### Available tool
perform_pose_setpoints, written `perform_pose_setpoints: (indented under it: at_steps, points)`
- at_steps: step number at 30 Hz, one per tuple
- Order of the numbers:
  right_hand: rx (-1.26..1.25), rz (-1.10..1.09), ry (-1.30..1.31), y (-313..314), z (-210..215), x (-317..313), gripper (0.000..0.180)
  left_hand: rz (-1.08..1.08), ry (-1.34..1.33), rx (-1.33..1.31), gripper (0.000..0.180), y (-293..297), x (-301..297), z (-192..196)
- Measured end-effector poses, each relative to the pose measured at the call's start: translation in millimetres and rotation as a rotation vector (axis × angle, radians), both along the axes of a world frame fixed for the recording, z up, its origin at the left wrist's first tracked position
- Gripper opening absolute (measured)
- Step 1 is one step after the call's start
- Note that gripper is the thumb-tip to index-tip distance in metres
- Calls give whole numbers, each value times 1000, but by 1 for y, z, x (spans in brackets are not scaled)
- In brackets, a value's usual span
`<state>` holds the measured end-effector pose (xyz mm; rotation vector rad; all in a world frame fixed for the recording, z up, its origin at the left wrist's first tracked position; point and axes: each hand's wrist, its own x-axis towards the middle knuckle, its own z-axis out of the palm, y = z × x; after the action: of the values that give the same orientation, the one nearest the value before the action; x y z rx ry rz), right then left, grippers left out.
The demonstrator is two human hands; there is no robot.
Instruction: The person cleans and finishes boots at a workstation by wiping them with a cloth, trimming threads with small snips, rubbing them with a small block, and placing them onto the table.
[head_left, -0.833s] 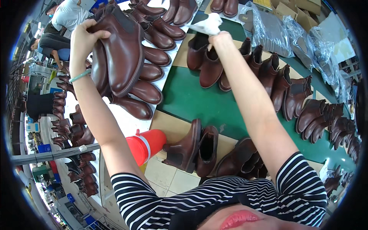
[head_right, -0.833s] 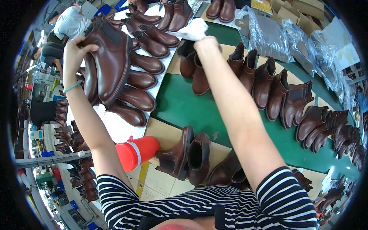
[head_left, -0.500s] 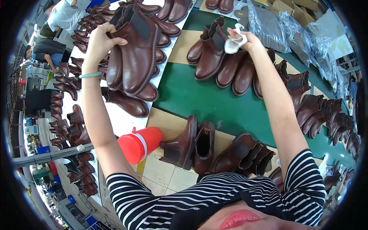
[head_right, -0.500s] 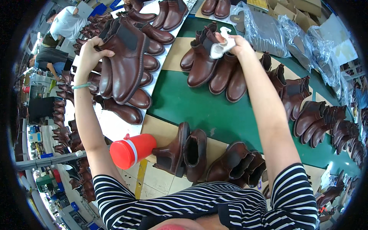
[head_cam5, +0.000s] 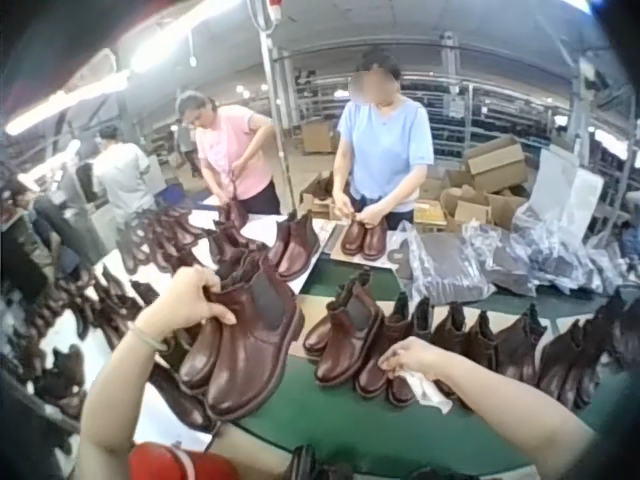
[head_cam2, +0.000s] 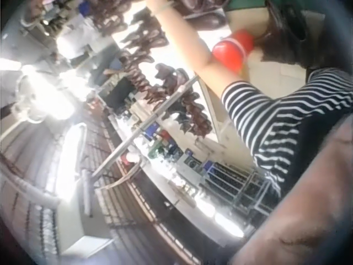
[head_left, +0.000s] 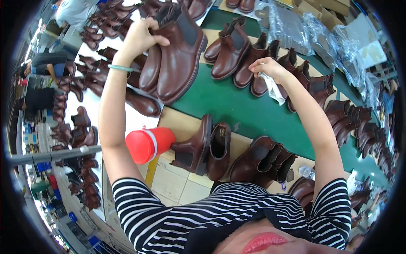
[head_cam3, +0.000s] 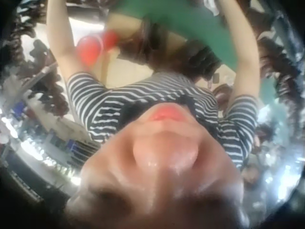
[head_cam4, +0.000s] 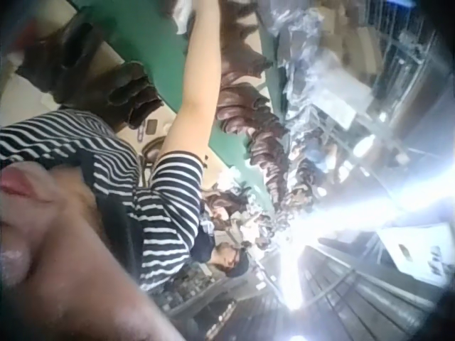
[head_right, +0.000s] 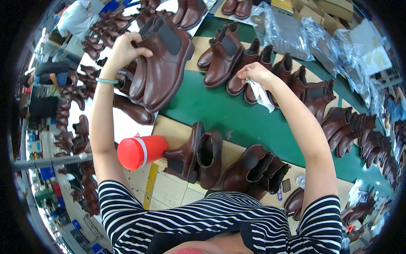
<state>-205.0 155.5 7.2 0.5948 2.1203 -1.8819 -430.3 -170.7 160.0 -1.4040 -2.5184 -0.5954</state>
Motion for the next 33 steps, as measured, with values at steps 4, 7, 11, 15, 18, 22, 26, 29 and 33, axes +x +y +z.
perform_pose_setpoints:
  at_steps: [4,7,11,15,18,22,26,29,33]
  points:
    - [52,43,3,0,-7,24,19,211,11,16,43,-27,21,47]
    - [16,72,-3,1,-6,41,20,361,157,160,43,-61,53,88]
    - [45,82,-78,6,-17,58,18,475,394,-6,44,-142,35,85]
    - [63,70,-133,11,-17,74,18,676,518,-34,45,-222,5,51]
    - [18,7,-156,15,-15,82,18,899,247,-140,42,-267,-11,11]
    - [15,-19,-117,16,-15,76,17,1011,167,-190,39,-314,-18,-66]
    - [-48,35,42,2,-20,44,17,1033,-56,-208,32,-350,-6,-133]
    - [-12,53,-18,-12,-27,12,18,1092,-200,-162,37,-342,15,-172]
    - [-51,-90,-13,-25,-49,-20,25,969,-260,-233,37,-336,17,-188]
